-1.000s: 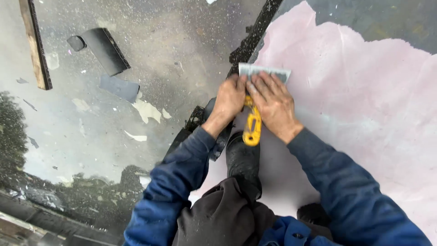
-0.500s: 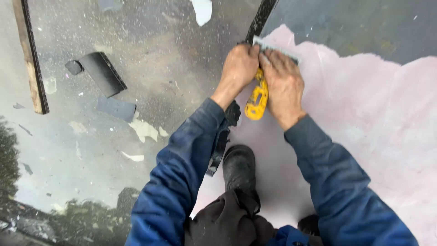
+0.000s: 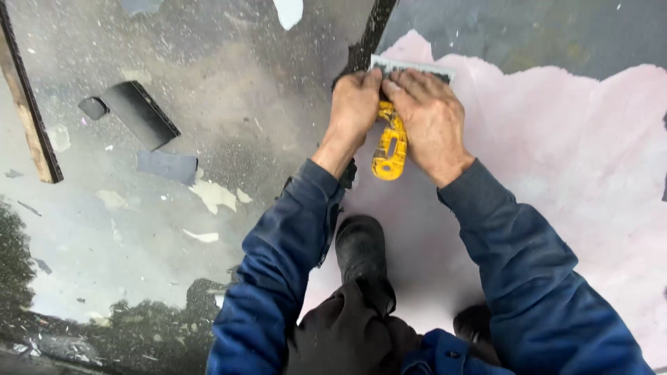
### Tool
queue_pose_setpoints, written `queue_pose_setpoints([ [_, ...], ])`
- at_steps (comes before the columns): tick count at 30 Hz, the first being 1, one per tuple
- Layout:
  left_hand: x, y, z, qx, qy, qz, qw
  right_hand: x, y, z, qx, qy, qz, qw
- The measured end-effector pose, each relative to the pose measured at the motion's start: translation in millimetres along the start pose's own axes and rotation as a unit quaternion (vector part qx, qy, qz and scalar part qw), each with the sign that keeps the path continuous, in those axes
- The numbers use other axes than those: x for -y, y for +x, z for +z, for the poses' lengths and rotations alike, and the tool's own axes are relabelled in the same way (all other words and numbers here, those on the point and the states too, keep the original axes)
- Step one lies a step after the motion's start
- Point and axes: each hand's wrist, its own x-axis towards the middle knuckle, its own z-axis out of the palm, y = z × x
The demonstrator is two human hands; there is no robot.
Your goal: The person uses a yellow scraper to remove layers of dark and light material from a wall surface. They repeatedly scrape the wall, peel off loose pieces by hand, and clear the debris from the work area.
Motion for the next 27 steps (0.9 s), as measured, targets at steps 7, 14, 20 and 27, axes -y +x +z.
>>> queue_pose_setpoints([
  [7,-36,15,-5,0.016,-0.136,-0.074,0.988,-3,36,-23,-0.009,0.033,0.008,0.999],
  [14,-20,47,5,-0.017,-0.078,0.041,0.996,-13,42,0,-0.063,0.013,-0.011,0.998],
  [20,-40,50,0,-0.038,-0.008,0.057,0.998,-13,44,7,-0.106,0.013,0.015,0.994],
  [27,-76,45,-14,-0.002,0.037,0.071,0.997,-11,52,13,-0.144,0.008,0.032,0.989],
])
